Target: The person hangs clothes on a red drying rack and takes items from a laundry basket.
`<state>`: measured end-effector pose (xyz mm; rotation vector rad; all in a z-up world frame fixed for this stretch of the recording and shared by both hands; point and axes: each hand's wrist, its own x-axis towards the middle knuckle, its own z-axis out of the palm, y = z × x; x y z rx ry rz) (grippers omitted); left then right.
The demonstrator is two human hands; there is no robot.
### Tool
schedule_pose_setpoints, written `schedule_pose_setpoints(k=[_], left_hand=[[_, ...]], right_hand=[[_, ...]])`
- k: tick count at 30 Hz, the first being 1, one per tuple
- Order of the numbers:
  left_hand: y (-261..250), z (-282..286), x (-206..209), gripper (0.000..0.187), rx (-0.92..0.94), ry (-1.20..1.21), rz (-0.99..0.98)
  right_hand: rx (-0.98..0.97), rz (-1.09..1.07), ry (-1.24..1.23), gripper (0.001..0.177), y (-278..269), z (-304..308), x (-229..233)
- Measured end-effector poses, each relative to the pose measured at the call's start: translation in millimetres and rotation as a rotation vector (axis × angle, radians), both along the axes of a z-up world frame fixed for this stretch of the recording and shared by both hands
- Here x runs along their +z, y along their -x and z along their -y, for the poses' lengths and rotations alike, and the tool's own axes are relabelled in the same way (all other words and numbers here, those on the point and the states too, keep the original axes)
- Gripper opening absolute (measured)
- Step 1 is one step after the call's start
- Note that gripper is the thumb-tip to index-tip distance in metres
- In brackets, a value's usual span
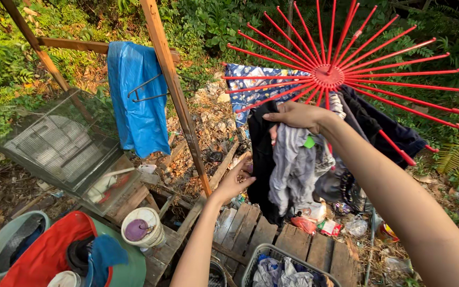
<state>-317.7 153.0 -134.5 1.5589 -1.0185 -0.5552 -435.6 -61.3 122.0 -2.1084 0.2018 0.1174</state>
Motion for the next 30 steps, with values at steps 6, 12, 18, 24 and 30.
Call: schedule_pose_setpoints(k=[6,12,18,24,30], left_hand=[[-75.7,-25.7,-23.4,0.021,-0.122,0.145,0.262],[-110.4,-53.9,2.0,0.034,0.11,-0.096,-0.006],[-122.3,-94.3,53.5,0.036,0.209,0.024,0.285],[-137.0,-90.9,47.5,0.027,0.605,0.199,0.771],[-81.7,-53.9,16.7,0.018,0.566,-0.06,0.117]], right_hand=[[-0.065,-0.058,0.105,0.055,-45.7,8.4,-4.6],[-0.27,-0.024,0.37,0.057,-93.0,12.7,-23.7],[-0.258,-0.039,0.319,0.044,-110.5,-7.5,-26.8],[-0.199,-0.085,0.197,0.048,-123.3,-34.6,-15.5],[-0.246,-0.149,-0.124,0.052,-144.2,-60.2,-4.7]])
